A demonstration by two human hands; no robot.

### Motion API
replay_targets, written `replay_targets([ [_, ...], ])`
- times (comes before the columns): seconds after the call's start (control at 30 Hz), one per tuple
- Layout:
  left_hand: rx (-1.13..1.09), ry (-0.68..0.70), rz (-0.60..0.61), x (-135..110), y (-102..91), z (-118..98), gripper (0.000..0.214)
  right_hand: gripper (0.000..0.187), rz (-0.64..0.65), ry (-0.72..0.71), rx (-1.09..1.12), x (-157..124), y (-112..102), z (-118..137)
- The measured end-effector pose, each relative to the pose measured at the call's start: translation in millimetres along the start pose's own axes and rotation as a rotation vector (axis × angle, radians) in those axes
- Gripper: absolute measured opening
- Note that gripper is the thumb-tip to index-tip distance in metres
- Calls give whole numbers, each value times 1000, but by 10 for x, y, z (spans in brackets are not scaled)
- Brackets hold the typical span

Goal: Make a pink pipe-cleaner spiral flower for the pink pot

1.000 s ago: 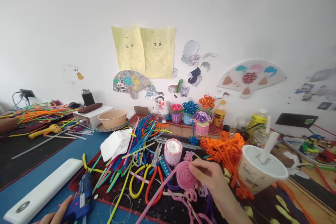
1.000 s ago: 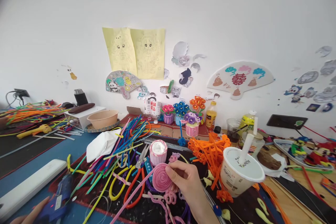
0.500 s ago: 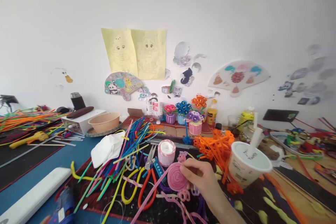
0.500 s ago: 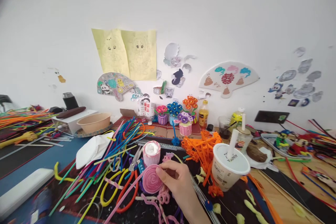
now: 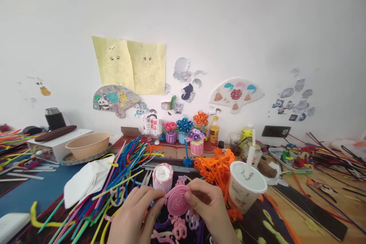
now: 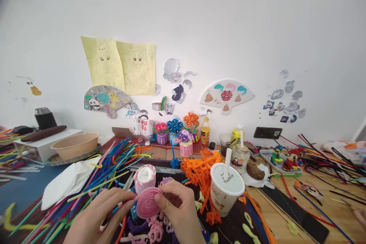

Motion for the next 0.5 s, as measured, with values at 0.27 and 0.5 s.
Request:
replay_targets([
  [0.27, -184, -265, 105, -54, 131, 184, 20, 22, -13, 32, 14, 23, -33, 29],
  [0.5, -229, -432, 44, -150, 198, 274, 26, 24, -55, 117, 32, 3, -17, -37],
])
Point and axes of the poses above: each hand's wrist, its own x-axis towards the middle knuckle, its own y-axis out of the palm, z = x × y, the point moved 7 cm from there along x, towards the middle knuckle, and after that the axes turned 13 degrees about -z, right-handed, at the moved point
